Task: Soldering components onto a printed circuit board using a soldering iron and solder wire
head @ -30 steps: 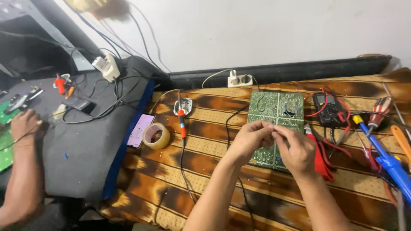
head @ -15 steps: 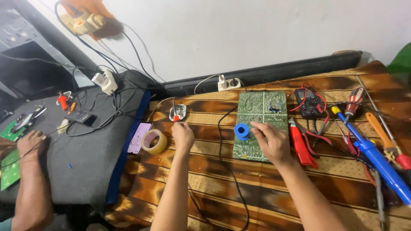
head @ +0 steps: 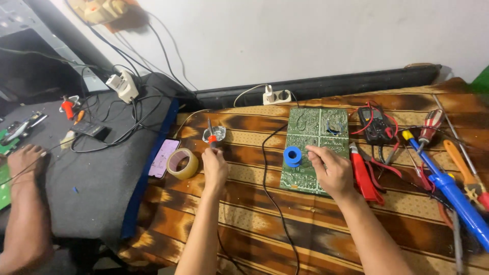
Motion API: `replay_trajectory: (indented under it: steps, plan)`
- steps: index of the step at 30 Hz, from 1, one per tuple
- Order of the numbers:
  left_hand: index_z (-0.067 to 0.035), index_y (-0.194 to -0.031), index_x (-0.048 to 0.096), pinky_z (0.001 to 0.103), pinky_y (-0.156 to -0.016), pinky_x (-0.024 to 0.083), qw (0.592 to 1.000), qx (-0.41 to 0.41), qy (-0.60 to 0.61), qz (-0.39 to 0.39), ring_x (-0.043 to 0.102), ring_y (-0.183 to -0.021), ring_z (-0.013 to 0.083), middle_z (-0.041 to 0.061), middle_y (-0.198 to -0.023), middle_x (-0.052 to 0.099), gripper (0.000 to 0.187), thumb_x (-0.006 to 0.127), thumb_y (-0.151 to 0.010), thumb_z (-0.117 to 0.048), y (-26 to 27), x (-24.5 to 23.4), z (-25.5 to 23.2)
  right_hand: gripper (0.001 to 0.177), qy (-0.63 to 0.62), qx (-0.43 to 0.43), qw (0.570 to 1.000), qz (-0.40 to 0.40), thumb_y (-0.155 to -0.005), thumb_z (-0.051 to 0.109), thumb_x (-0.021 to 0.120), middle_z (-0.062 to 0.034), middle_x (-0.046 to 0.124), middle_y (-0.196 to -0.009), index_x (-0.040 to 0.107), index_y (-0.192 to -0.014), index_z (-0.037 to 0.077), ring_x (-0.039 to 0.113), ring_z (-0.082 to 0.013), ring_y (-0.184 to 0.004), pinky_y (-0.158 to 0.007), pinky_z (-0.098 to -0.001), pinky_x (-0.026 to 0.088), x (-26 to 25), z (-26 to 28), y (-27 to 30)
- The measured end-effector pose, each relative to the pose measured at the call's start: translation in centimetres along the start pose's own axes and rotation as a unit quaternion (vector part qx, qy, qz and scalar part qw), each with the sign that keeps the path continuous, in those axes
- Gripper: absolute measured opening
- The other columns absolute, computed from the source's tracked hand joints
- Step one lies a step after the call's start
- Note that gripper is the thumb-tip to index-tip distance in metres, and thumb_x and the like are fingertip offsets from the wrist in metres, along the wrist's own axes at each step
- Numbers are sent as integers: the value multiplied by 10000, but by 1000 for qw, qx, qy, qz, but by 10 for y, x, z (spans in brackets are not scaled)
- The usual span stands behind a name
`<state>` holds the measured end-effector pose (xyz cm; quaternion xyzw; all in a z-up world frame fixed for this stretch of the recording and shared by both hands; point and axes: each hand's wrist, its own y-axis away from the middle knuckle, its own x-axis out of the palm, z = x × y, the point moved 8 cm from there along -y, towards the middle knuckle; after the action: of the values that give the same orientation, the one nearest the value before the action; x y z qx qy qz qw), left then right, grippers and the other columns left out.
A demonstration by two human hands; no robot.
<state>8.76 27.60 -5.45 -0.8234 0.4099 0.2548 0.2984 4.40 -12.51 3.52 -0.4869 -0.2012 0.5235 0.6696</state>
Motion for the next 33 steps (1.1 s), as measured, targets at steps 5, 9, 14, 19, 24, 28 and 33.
replay_trajectory:
  steps: [5, 9, 14, 19, 24, 28, 33]
  plan:
    - [8, -1078, 586, 554, -885, 505, 992, 97, 67, -51, 608, -992, 536, 285, -959, 592, 123, 540, -1016, -89, 67, -40, -92, 164, -12, -51, 998, 38, -995, 90, 652, -103, 738, -740, 778, -1099, 75, 664, -239, -526, -475, -337, 564, 19, 38, 3]
    - [-68, -1117, 596, 466, -851, 524, 987, 110, 112, -29, 647, -947, 446, 215, -953, 611, 135, 533, -1037, -156, 97, -25, -124, 258, -48, -68, 989, 122, -999, 112, 608, -82, 773, -868, 724, -1228, 134, 752, -278, -663, -559, -374, 629, 41, 43, 16]
    - [-63, -1120, 572, 470, -798, 522, 974, 93, 197, 69, 640, -889, 430, 210, -932, 615, 135, 517, -1044, -161, 160, -14, -203, 413, -39, -33, 984, 168, -996, 84, 576, -146, 759, -1004, 633, -1397, 164, 755, -359, -801, -668, -476, 637, 47, 43, 15]
    - [-46, -1079, 563, 472, -752, 527, 962, 123, 216, 110, 635, -906, 481, 221, -907, 597, 112, 536, -1030, -144, 179, -12, -235, 416, -45, -19, 984, 172, -1018, 206, 538, -149, 738, -1013, 620, -1426, 201, 744, -390, -844, -714, -518, 625, 38, 32, 10]
    - [8, -1094, 498, 567, -1008, 538, 907, -15, 417, 64, 580, -1297, 482, 334, -1414, 499, 143, 460, -1072, -128, 156, -19, -171, 394, 6, 4, 999, 38, -905, 206, 792, -154, 738, -977, 724, -1290, 163, 731, -319, -798, -742, -429, 634, 16, 0, 17]
    - [13, -1182, 555, 299, -924, 545, 796, -242, 554, -29, 672, -1175, 248, 109, -1167, 565, 234, 609, -1037, -162, 84, 54, -6, 370, 2, 23, 1000, -11, -917, 194, 825, -103, 743, -1046, 728, -1264, 106, 733, -252, -871, -801, -372, 599, -6, -7, 5]
    - [167, -1455, 261, 693, -1099, 337, 688, -330, 642, -69, 537, -1308, 529, 373, -1401, 441, 569, 560, -1018, -41, -2, 89, 83, 246, 5, 4, 998, -57, -1012, 142, 742, -167, 733, -993, 758, -1212, -2, 722, -316, -863, -803, -412, 588, -34, 15, -22]
